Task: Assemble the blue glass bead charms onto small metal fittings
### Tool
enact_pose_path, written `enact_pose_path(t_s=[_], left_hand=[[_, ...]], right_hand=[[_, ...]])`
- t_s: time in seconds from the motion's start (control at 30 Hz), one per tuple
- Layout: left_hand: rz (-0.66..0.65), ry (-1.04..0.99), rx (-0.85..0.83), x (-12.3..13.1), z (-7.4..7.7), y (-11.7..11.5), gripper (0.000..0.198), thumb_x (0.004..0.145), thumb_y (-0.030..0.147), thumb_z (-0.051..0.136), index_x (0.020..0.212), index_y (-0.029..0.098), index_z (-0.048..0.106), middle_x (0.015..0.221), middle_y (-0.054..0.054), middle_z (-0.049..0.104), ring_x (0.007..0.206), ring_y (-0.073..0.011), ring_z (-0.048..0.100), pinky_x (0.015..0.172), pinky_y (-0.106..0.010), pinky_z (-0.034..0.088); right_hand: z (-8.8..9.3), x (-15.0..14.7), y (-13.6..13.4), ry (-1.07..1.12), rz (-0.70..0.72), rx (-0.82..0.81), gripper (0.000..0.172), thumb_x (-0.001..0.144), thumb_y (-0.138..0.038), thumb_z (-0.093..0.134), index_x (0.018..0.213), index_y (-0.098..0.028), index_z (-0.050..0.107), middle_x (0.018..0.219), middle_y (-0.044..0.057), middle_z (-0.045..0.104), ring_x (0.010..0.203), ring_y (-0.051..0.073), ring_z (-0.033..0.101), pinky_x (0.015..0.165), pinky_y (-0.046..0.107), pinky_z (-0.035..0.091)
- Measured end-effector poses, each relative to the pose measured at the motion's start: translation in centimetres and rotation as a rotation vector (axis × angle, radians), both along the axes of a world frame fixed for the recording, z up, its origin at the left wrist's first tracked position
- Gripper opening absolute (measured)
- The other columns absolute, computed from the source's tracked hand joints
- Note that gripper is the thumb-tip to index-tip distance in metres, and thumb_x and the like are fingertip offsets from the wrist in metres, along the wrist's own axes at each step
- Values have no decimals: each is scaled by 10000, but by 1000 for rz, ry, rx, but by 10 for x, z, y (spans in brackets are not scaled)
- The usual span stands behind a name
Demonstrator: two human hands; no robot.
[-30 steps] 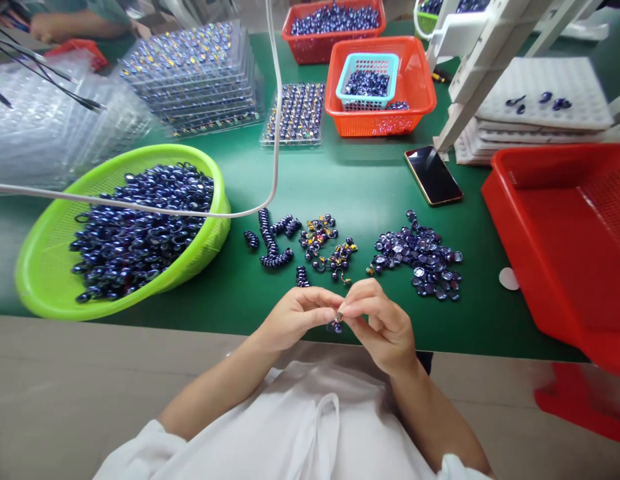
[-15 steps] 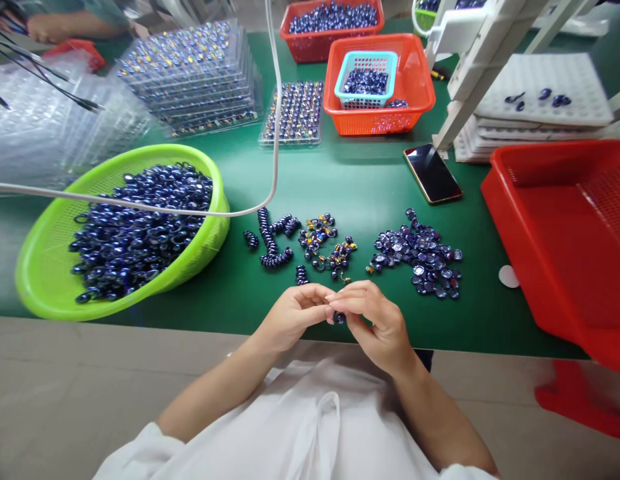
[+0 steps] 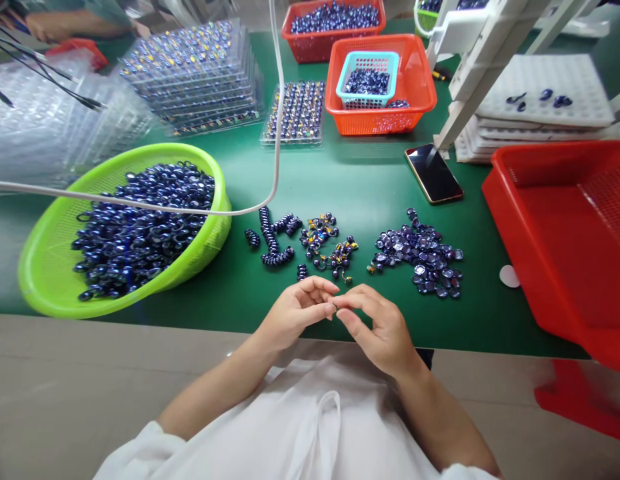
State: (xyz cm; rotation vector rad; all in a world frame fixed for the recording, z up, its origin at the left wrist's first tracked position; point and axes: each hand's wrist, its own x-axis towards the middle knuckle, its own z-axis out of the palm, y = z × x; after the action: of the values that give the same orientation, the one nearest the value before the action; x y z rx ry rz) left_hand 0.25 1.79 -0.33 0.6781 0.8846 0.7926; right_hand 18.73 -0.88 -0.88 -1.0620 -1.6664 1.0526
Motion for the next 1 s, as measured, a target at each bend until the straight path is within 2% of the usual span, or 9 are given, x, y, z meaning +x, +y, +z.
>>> enact_pose_path(t_s=[0.2, 0.3, 0.4, 0.47, 0.57, 0.67, 0.77, 0.9, 1.0], left_hand=[[-191, -106, -87, -7, -5, 3, 365, 700, 263, 861, 979, 120, 675, 719, -8, 682, 584, -84, 587, 604, -228, 440], [-179, -101, -109, -8, -5, 3, 377, 698, 269, 859, 992, 120, 676, 739, -20, 686, 594, -85, 587, 602, -223, 437], [-164, -68, -71, -8, -4, -1, 369, 721, 280, 846, 1006, 124, 670, 796, -38, 697, 639, -98, 607, 661, -246, 487], [-151, -8, 20, -8, -1, -5, 371, 732, 269, 839, 1034, 137, 667, 858, -54, 706, 727, -130, 641, 717, -272, 521], [-92, 260, 326, -7, 3, -11, 250, 791, 248, 783, 1012, 158, 708, 890, -69, 720, 818, -169, 660, 772, -297, 533], [-13, 504, 641, -7, 6, -12, 100, 853, 227, 705, 928, 180, 750, 846, -71, 741, 779, -177, 666, 748, -303, 529], [44, 552, 769, -6, 5, -12, 84, 867, 190, 669, 887, 184, 750, 811, -70, 753, 741, -175, 675, 716, -299, 524], [67, 641, 700, -4, 3, -13, 72, 836, 163, 659, 822, 179, 728, 766, -54, 735, 705, -168, 662, 705, -292, 520], [71, 615, 515, -2, 2, -13, 44, 812, 184, 666, 794, 170, 704, 749, -41, 710, 690, -158, 647, 674, -267, 519]], right_hand=[[4, 4, 0, -81, 53, 33, 299, 937, -122, 577, 1174, -275, 673, 928, 18, 683, 823, 145, 656, 740, 274, 534], [5, 3, 0, -135, 61, 84, 291, 919, -112, 579, 1153, -260, 669, 937, 29, 680, 844, 153, 658, 758, 285, 540], [5, 3, 1, -158, 30, 96, 215, 911, -121, 585, 1062, -245, 674, 909, 28, 670, 811, 150, 652, 708, 273, 537], [5, 4, 2, -174, 0, 72, 166, 917, -134, 581, 1011, -239, 669, 875, 23, 670, 763, 143, 643, 653, 260, 526], [3, 4, 3, -199, -32, 28, 124, 922, -160, 587, 979, -240, 664, 828, 11, 680, 695, 133, 629, 597, 246, 512], [0, 0, 2, -191, -51, -24, 119, 918, -180, 598, 992, -246, 665, 823, 4, 703, 687, 133, 645, 606, 241, 528], [-5, -4, -1, -125, -105, -89, 191, 910, -191, 612, 1091, -250, 627, 858, 7, 718, 738, 143, 684, 632, 234, 553], [-8, -5, -2, -152, -119, -84, 227, 903, -188, 615, 1120, -250, 593, 824, -4, 694, 710, 137, 672, 625, 233, 553], [-8, -4, 1, -274, -115, 69, 183, 905, -162, 602, 1063, -254, 609, 824, -1, 679, 674, 137, 633, 632, 262, 544]])
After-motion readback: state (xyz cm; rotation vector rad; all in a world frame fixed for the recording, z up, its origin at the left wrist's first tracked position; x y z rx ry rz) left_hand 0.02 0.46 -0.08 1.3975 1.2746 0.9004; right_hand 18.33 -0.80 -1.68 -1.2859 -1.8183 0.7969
